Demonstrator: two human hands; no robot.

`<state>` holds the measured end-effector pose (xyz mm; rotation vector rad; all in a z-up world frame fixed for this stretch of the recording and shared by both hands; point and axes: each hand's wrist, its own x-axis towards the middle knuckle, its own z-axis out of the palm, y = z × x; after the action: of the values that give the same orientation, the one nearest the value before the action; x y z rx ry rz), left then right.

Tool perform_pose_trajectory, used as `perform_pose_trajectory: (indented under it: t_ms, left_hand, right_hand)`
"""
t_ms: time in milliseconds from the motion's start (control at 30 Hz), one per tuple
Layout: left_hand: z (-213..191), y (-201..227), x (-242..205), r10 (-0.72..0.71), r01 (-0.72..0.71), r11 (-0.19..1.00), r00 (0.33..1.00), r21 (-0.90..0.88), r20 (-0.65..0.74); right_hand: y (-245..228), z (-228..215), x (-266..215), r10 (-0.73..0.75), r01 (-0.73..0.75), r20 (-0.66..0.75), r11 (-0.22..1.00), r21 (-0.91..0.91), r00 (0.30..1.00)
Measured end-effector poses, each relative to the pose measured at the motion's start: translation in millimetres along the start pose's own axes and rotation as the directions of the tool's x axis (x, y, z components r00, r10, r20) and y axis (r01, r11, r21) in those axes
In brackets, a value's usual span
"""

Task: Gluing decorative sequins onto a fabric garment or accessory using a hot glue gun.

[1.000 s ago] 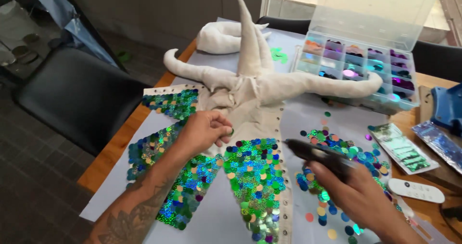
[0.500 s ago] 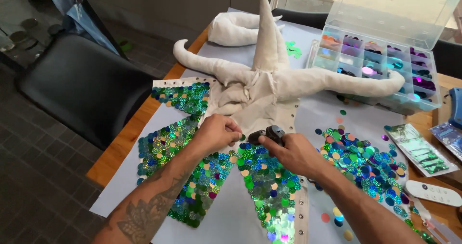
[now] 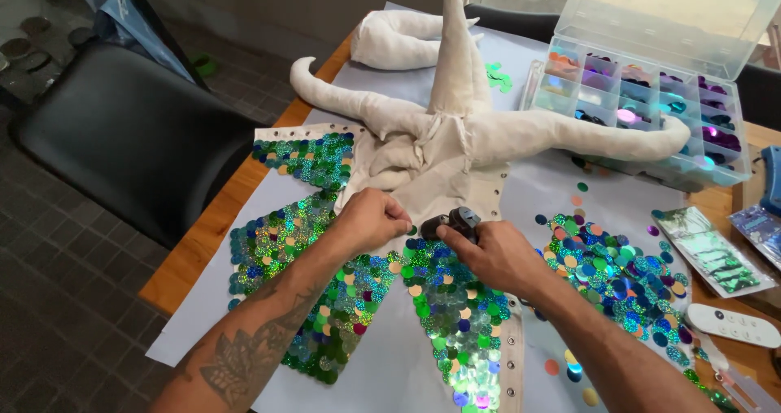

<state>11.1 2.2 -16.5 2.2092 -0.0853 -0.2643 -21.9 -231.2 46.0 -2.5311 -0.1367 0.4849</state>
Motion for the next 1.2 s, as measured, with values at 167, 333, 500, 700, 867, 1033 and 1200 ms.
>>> perform_pose_trajectory:
  t_ms: [167, 333, 500, 700, 867, 1033, 1200]
  left_hand:
    - [-1.9, 4.7, -1.1, 0.005, -0.005, 1.0, 1.0, -0.001, 0.002]
    - [-0.5, 9.6, 0.0, -0.032, 0.031, 0.999, 0.999, 0.025, 0.02]
    - [1.6, 13.1, 3.0, -0.074, 0.069, 0.993, 0.996, 0.093, 0.052]
    - [11.7, 5.1, 12.0, -0.058, 0.054, 0.986, 0.998, 0.157, 0.021]
    - [13.5, 4.8, 11.4, 0.001, 0.002, 0.983, 1.0, 0.182, -0.018]
    - [15.2, 12.0, 8.0, -0.043, 0.051, 0.982, 0.998, 0.179, -0.044]
    - [15.3, 15.3, 4.6, -0.082, 0.091, 0.983, 0.995, 0.162, -0.061]
  right_hand:
    - [-3.7, -1.0, -1.5, -0.035, 0.034, -0.008, 0.994, -0.108, 0.999]
    - [7.2, 3.4, -0.9, -0.016, 0.016, -0.023, 1.0, 0.007, 1.0]
    - [17.2, -8.2, -24.7, 0.15, -0.149, 0.015, 0.958, 0.245, 0.989]
    - [31.4, -22.1, -65.5, 0.25, -0.228, 0.033, 0.814, 0.534, 0.968]
    - [51.6, -21.8, -84.5, 0.303, -0.262, 0.034, 0.755, 0.601, 0.952]
    - [61.5, -21.6, -104.8, 0.305, -0.242, 0.001, 0.752, 0.613, 0.952]
    - [72.9, -23.7, -118.8, 0.339, -0.295, 0.064, 0.694, 0.656, 0.939]
